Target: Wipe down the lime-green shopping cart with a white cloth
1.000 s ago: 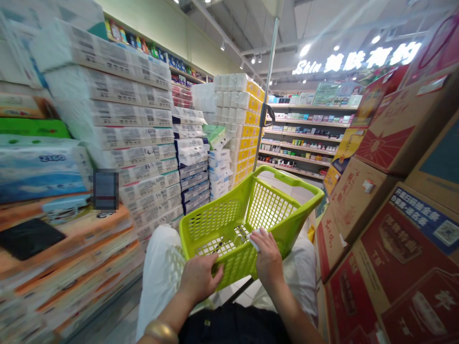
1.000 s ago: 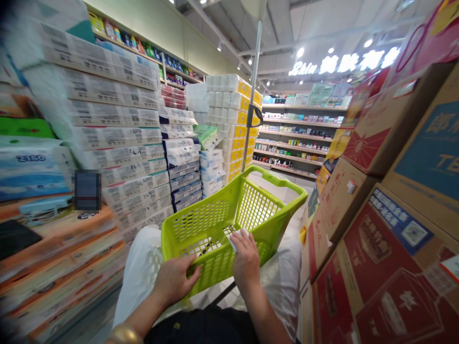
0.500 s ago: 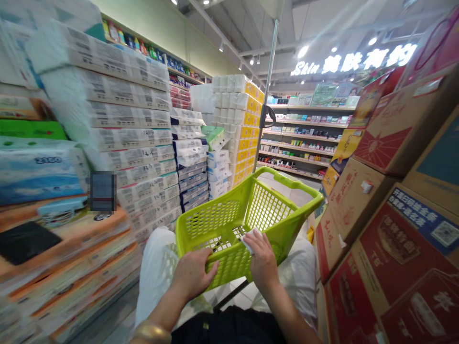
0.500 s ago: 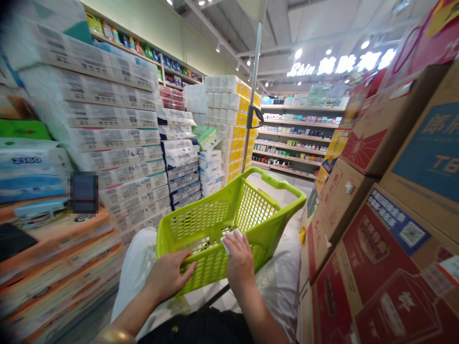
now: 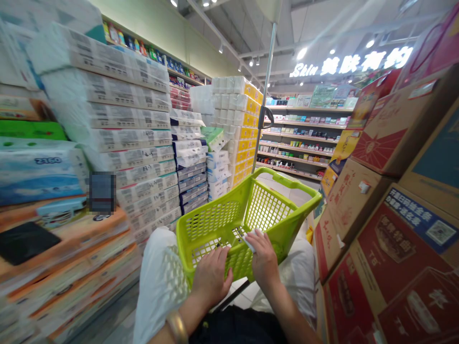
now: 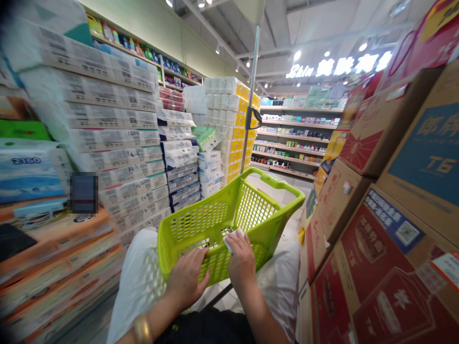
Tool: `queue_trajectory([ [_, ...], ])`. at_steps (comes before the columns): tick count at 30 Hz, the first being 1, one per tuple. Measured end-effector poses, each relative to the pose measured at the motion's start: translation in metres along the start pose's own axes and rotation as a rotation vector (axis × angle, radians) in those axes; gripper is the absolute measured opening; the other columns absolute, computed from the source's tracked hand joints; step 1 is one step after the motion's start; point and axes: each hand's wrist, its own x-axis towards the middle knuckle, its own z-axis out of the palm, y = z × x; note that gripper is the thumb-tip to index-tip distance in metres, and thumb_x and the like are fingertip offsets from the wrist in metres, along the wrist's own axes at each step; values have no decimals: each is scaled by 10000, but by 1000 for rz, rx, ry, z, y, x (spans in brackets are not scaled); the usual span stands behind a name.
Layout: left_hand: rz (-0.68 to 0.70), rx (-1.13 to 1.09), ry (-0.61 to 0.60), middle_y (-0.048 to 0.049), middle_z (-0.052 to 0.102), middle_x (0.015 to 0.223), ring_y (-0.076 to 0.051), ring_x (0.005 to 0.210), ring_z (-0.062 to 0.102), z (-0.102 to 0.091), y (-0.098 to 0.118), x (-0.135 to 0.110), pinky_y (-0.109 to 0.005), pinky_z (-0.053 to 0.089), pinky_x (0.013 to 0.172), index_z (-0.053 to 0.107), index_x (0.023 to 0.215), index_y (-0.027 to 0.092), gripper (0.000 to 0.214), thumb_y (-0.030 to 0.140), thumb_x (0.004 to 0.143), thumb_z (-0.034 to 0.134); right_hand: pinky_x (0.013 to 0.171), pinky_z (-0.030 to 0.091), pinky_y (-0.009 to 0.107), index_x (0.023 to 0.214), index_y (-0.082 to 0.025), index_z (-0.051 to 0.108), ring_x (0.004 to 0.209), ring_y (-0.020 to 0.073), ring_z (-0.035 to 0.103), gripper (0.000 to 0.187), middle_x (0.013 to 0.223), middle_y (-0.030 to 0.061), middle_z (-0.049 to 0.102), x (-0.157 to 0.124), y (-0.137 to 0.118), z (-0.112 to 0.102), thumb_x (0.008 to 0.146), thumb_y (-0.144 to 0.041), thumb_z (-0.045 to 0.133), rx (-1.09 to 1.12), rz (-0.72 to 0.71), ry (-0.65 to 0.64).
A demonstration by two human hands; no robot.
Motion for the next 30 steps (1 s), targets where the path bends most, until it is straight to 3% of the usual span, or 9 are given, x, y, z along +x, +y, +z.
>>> queue_trajectory([
  [4, 22, -6, 33, -113, 647, 1152, -261, 1056, 601, 1, -1, 0, -385, 473, 921, 516, 1249, 193, 434, 230, 817, 519, 1113, 415, 463, 1141, -245, 709, 1262, 219, 588, 568, 1194, 51, 721, -2, -4, 5, 764, 38, 391, 48, -43, -69],
  [10, 24, 3, 29, -116, 644, 1150, -268, 1059, 593, 1, -1, 0, -399, 470, 927, 512, 1248, 179, 421, 243, 831, 498, 1119, 405, 505, 1101, -218, 729, 1262, 238, 585, 565, 1142, 66, 738, 5, 14, -5, 726, 31, 387, -10, 45, 67],
  [17, 27, 16, 24, -120, 645, 1166, -263, 1075, 594, 2, -3, 0, -386, 468, 945, 517, 1243, 176, 417, 232, 831, 500, 1104, 430, 447, 1149, -240, 708, 1252, 219, 595, 544, 1200, 55, 718, -6, -15, 9, 794, 25, 393, 46, -54, -74],
  [24, 25, 26, 12, -124, 640, 1176, -266, 1078, 588, 0, -3, 0, -394, 465, 943, 502, 1268, 158, 438, 235, 837, 487, 1121, 393, 497, 1098, -213, 727, 1260, 236, 585, 565, 1165, 65, 730, 7, 17, -8, 724, 31, 380, -20, 57, 58],
  [30, 54, 29, 61, -110, 653, 1101, -254, 1004, 604, 3, -4, 1, -380, 481, 887, 519, 1216, 162, 399, 216, 821, 504, 1115, 412, 441, 1135, -224, 712, 1249, 217, 593, 533, 1186, 60, 724, -3, -11, 7, 773, 14, 402, 26, -32, -37],
])
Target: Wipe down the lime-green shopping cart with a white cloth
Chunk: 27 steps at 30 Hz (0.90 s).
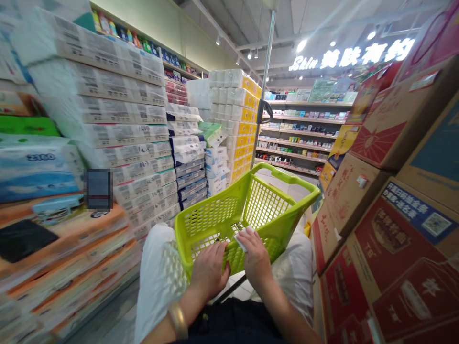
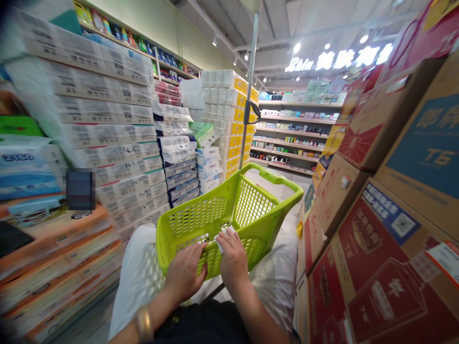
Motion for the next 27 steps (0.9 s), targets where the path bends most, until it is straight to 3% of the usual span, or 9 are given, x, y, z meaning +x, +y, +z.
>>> queue_trajectory([
  [3, 18, 7, 43, -100, 656, 1074, -251, 971, 610, 2, -1, -1, -379, 491, 851, 517, 1203, 168, 397, 209, 808, 516, 1120, 404, 441, 1138, -227, 709, 1233, 213, 606, 547, 1186, 56, 723, 2, 0, -2, 766, 25, 397, 9, -4, -29],
  [9, 51, 20, 118, -87, 659, 1049, -242, 940, 616, 5, -2, -1, -369, 500, 822, 507, 1204, 178, 402, 212, 803, 522, 1144, 381, 462, 1101, -207, 723, 1257, 221, 583, 568, 1154, 60, 731, 12, 27, -15, 731, 49, 377, -65, 93, 128],
  [16, 67, 24, 150, -79, 663, 1050, -236, 941, 623, 5, -4, -1, -356, 496, 819, 501, 1203, 186, 414, 198, 791, 541, 1101, 428, 437, 1139, -221, 706, 1221, 221, 612, 526, 1182, 53, 724, 2, 6, 0, 792, 23, 396, -37, -37, 6],
  [22, 60, 26, 136, -78, 664, 1040, -239, 934, 621, 5, -4, -2, -362, 499, 813, 511, 1197, 186, 397, 210, 802, 530, 1092, 432, 462, 1072, -213, 726, 1207, 234, 619, 523, 1132, 58, 740, 11, 20, -11, 773, 35, 375, -91, 32, 86],
  [27, 62, 23, 142, -86, 667, 1052, -239, 946, 621, 6, -5, -2, -364, 500, 824, 517, 1197, 182, 405, 201, 793, 527, 1090, 434, 446, 1127, -206, 705, 1215, 231, 614, 516, 1168, 62, 727, 4, 6, -2, 798, 29, 384, -61, -55, 33],
])
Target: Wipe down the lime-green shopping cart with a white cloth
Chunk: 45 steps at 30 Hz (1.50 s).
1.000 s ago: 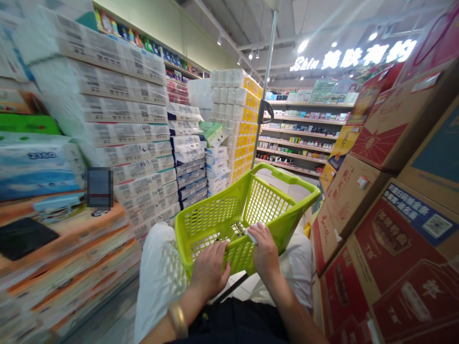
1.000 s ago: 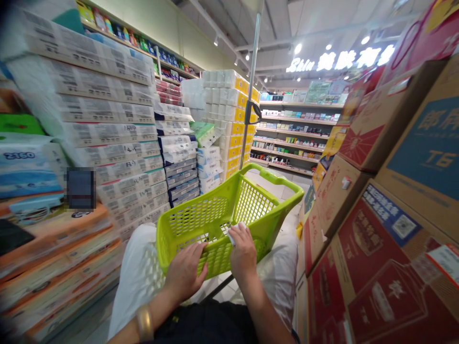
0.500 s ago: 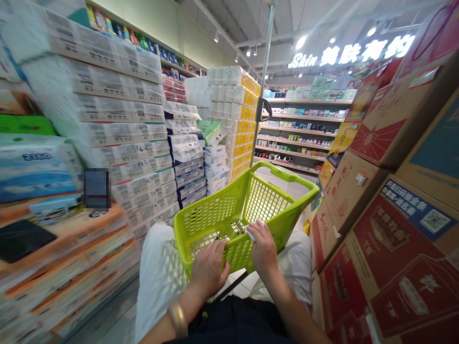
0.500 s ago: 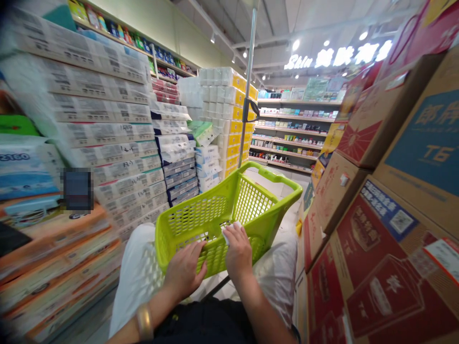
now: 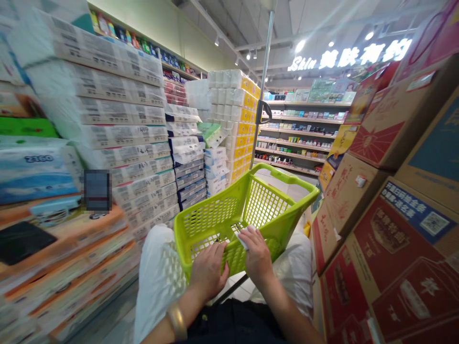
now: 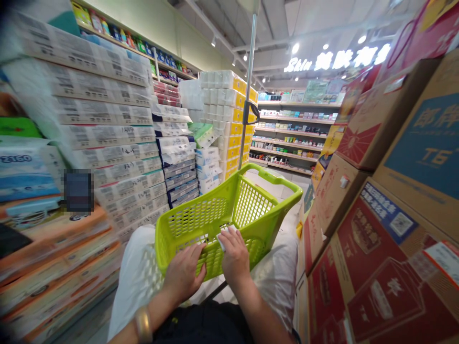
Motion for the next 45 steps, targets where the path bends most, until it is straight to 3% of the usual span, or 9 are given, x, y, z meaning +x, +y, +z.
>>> queue_trajectory([
  [4, 3, 2, -7, -85, 667, 1047, -236, 940, 622, 0, 0, 0, -359, 500, 819, 517, 1199, 183, 407, 196, 792, 526, 1105, 417, 432, 1150, -223, 696, 1237, 216, 599, 559, 1182, 46, 722, 0, 2, -4, 776, 39, 375, 14, 4, -23],
  [9, -1, -4, -15, -82, 668, 1038, -234, 934, 623, -1, 0, 0, -361, 501, 818, 516, 1207, 190, 402, 209, 805, 522, 1106, 402, 488, 1085, -213, 723, 1222, 238, 608, 525, 1136, 72, 736, 7, 17, -12, 764, 26, 383, -16, 112, 58],
  [16, 14, 18, 3, -86, 676, 1050, -234, 935, 630, 0, -3, -2, -359, 505, 823, 512, 1196, 179, 404, 191, 792, 535, 1124, 389, 413, 1152, -235, 695, 1235, 193, 601, 549, 1184, 43, 724, -1, -3, -2, 786, 30, 382, 57, -12, -65],
  [22, -1, 16, -4, -78, 673, 1053, -226, 933, 629, -2, -1, -1, -352, 506, 815, 510, 1189, 191, 385, 205, 805, 524, 1117, 384, 460, 1083, -221, 719, 1224, 217, 608, 543, 1142, 54, 737, 6, 15, -12, 749, 31, 374, 6, 89, 18],
  [28, 20, 30, 27, -82, 679, 1039, -230, 909, 636, -3, -2, -1, -354, 507, 802, 513, 1180, 185, 396, 188, 785, 533, 1130, 379, 416, 1141, -246, 699, 1235, 190, 604, 567, 1173, 37, 728, -2, -3, -4, 761, 34, 384, 71, -2, -56],
  [35, 12, 9, 31, -71, 674, 1020, -225, 920, 636, -3, -2, -2, -345, 500, 814, 514, 1188, 198, 393, 196, 795, 534, 1126, 370, 480, 1089, -218, 716, 1228, 226, 608, 552, 1147, 52, 736, 7, 21, -14, 741, 38, 373, -7, 99, 44],
  [41, 29, 24, 51, -77, 676, 1022, -224, 899, 635, -3, -3, -2, -343, 502, 796, 512, 1184, 188, 400, 186, 784, 539, 1121, 388, 443, 1118, -228, 705, 1237, 211, 602, 543, 1181, 48, 724, -2, 2, -3, 770, 38, 383, 38, 26, -22],
  [45, 30, 20, 49, -73, 675, 1011, -225, 901, 636, -4, -2, -2, -345, 504, 796, 516, 1181, 189, 393, 193, 788, 541, 1126, 384, 463, 1103, -231, 713, 1234, 216, 606, 552, 1163, 49, 731, 1, 12, -8, 757, 42, 382, 33, 48, -3],
])
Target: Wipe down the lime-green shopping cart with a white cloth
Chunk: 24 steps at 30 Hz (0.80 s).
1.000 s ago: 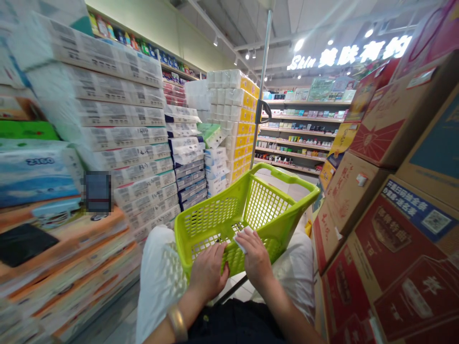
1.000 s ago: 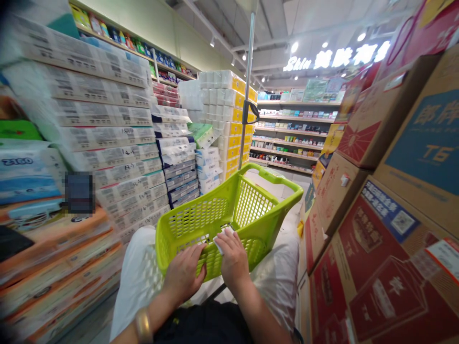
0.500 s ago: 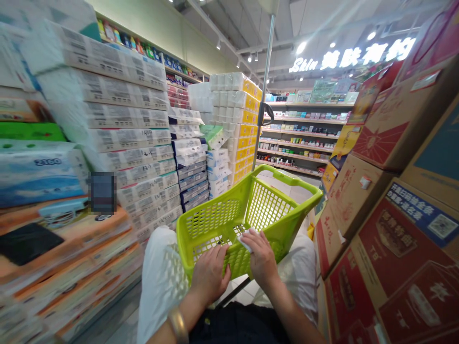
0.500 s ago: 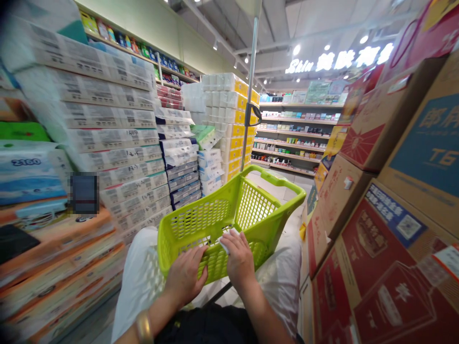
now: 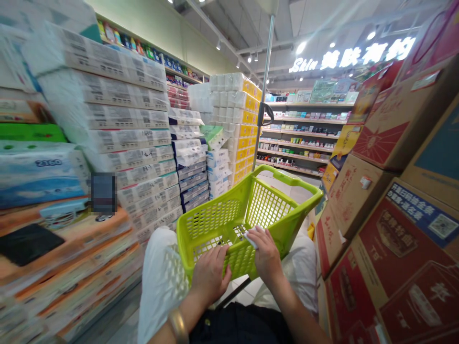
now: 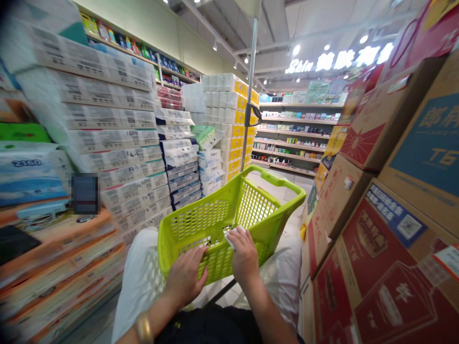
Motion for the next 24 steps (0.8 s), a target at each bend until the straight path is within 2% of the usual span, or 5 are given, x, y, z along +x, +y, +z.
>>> queue_trajectory([
  [3, -8, -2, -2, -74, 675, 1008, -228, 911, 637, -1, 1, 0, -352, 505, 804, 518, 1180, 188, 384, 195, 796, 533, 1114, 396, 497, 1074, -211, 727, 1219, 235, 616, 532, 1128, 72, 740, 4, 11, -4, 756, 35, 379, -23, 37, 68],
  [5, -9, -4, -4, -76, 676, 1010, -229, 909, 637, 0, 1, 1, -353, 507, 802, 519, 1179, 185, 383, 194, 797, 531, 1112, 404, 500, 1082, -208, 726, 1226, 237, 611, 531, 1128, 78, 739, 2, 7, -2, 762, 35, 378, -13, 31, 72],
  [11, 0, -2, 3, -80, 678, 1029, -229, 908, 638, 0, -1, 0, -350, 507, 800, 513, 1187, 188, 417, 179, 770, 538, 1104, 432, 446, 1179, -223, 689, 1251, 212, 592, 572, 1199, 68, 714, -6, -10, 8, 777, 41, 379, 54, -66, -45],
  [17, -9, 2, 1, -71, 674, 1000, -230, 897, 635, 0, 1, 0, -354, 504, 796, 516, 1176, 188, 384, 192, 792, 534, 1104, 423, 489, 1088, -207, 727, 1228, 237, 611, 545, 1138, 77, 736, 3, 10, -2, 758, 45, 374, -10, 19, 60],
  [24, -28, -21, -31, -77, 678, 1032, -228, 912, 636, 0, 1, 0, -351, 502, 804, 523, 1186, 200, 407, 191, 779, 530, 1122, 405, 462, 1164, -233, 701, 1234, 213, 606, 558, 1187, 69, 720, -5, -9, 7, 781, 31, 393, 69, -44, -35],
])
